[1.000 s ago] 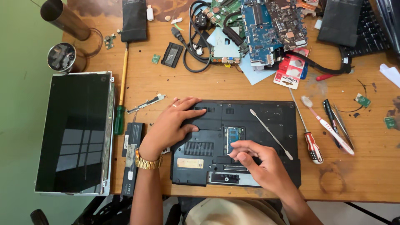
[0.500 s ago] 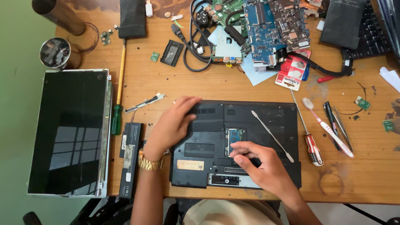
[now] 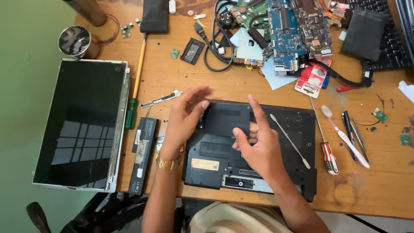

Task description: The person disassembles a laptop, removes the hard drive, cleans it with a toothbrush, and reassembles the laptop. They use a screwdriver to remove screws and a toothbrush to clean the hard drive.

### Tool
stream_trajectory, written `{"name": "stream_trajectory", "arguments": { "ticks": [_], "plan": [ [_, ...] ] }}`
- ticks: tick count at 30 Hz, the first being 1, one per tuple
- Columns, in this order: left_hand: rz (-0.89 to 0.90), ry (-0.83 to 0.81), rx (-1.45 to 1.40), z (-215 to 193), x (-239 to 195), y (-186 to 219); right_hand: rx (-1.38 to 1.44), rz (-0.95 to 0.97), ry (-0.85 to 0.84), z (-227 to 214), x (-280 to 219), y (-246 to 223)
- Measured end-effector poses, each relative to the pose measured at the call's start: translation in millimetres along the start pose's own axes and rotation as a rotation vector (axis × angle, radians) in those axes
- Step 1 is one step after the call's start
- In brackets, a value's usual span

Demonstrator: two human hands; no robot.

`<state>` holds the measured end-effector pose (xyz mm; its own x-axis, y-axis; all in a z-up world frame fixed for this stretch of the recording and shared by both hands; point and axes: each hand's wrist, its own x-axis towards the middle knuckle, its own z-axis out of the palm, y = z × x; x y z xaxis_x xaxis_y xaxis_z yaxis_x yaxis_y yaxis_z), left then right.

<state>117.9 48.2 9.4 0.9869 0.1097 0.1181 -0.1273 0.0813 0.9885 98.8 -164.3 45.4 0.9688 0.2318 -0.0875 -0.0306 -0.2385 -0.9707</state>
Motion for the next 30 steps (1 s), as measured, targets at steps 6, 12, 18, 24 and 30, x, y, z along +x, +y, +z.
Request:
{"name": "stream_trajectory", "arguments": {
  "ticks": [6, 12, 18, 24, 30],
  "plan": [
    [0.007, 0.267, 0.53, -9, -68, 19, -0.015, 0.017, 0.012, 8, 10, 6],
    [0.023, 0.158, 0.697, 12, -113, 8, 0.086, 0.043, -0.026, 22, 20, 22],
    [0.113, 0.107, 0.772, 15, -119, 3, 0.127, 0.064, -0.078, 16, 26, 37],
    [0.216, -0.021, 1.104, 21, -113, 6, 0.122, 0.088, -0.148, 8, 33, 50],
    [0.216, -0.027, 1.205, 34, -107, 6, 0.069, 0.191, -0.172, 9, 36, 38]
  ]
}}
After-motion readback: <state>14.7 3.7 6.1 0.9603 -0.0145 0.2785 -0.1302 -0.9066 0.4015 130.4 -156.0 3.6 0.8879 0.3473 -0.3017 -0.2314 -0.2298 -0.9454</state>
